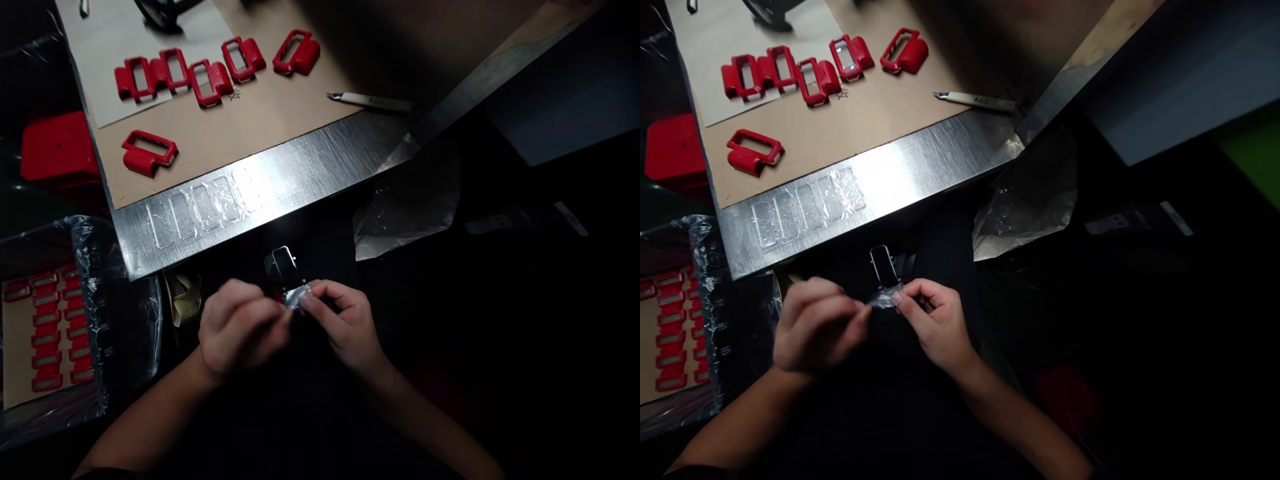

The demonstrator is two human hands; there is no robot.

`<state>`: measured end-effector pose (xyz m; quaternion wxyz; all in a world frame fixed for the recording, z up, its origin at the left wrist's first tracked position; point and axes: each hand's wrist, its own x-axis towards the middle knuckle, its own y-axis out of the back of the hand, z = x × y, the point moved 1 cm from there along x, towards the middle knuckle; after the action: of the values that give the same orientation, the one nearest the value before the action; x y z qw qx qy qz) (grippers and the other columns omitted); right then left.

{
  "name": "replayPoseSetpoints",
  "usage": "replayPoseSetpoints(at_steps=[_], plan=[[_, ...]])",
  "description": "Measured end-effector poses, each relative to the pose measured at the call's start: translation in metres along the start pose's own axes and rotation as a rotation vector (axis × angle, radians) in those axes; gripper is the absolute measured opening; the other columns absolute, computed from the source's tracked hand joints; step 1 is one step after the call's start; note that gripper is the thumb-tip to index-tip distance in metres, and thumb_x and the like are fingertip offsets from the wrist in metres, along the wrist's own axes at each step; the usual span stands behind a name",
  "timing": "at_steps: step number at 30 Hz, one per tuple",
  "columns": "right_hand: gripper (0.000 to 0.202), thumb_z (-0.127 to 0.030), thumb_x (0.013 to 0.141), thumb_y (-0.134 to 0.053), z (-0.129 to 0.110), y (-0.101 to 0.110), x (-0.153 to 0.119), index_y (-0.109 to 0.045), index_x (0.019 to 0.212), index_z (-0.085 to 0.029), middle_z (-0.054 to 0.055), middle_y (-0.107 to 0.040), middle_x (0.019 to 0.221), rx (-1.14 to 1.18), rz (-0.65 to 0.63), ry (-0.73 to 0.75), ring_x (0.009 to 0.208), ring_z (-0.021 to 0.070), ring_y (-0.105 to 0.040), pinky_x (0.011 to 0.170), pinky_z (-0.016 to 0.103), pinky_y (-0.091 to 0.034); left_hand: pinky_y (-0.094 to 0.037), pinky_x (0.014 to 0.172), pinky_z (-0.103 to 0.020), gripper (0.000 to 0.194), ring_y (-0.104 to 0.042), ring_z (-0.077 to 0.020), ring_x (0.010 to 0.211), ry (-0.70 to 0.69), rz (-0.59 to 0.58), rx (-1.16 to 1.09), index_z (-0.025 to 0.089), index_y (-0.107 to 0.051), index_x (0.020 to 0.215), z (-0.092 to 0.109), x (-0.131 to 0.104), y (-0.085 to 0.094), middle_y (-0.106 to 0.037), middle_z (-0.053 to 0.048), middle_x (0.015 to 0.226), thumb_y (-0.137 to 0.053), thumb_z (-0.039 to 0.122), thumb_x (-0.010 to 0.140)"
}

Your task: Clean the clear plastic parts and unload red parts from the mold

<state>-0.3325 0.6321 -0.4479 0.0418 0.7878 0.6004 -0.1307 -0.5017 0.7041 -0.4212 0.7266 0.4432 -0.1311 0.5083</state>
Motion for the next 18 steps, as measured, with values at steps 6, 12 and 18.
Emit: replayPoseSetpoints(at_steps=[6, 12, 18], plan=[[0.017, -0.031, 0.089, -0.076, -0.006, 0.003, -0.001, -0.072, 0.077, -0.018, 0.003, -0.071, 0.079, 0.157, -0.05, -0.079, 0.071, 0.0152, -0.063, 0.064, 0.027, -0.05, -0.05, 0.053, -0.027, 0.011, -0.058, -0.0111, 0.065, -0.148, -0.152, -0.229, 0.008, -0.066, 0.093, 0.026, -0.012, -0.001, -0.06, -0.003, 0.081, -0.07, 0.004, 0.083], [0.016, -0.029, 0.088, -0.077, -0.011, -0.001, -0.002, -0.074, 0.076, -0.018, 0.004, -0.072, 0.08, 0.155, -0.04, -0.083, 0.074, 0.0156, -0.065, 0.065, 0.026, -0.051, -0.05, 0.05, -0.028, 0.012, -0.058, -0.012, 0.062, -0.121, -0.12, -0.227, 0.007, -0.067, 0.088, 0.027, -0.02, -0.004, -0.059, -0.003, 0.08, -0.071, 0.002, 0.079], [0.013, -0.027, 0.087, -0.077, -0.011, -0.001, -0.003, -0.075, 0.077, -0.019, 0.003, -0.072, 0.081, 0.15, -0.046, -0.064, 0.074, 0.015, -0.065, 0.066, 0.026, -0.052, -0.055, 0.054, -0.029, 0.014, -0.06, -0.0129, 0.065, -0.076, -0.134, -0.195, 0.009, -0.066, 0.088, 0.029, -0.024, 0.0, -0.06, -0.002, 0.08, -0.074, 0.004, 0.078]])
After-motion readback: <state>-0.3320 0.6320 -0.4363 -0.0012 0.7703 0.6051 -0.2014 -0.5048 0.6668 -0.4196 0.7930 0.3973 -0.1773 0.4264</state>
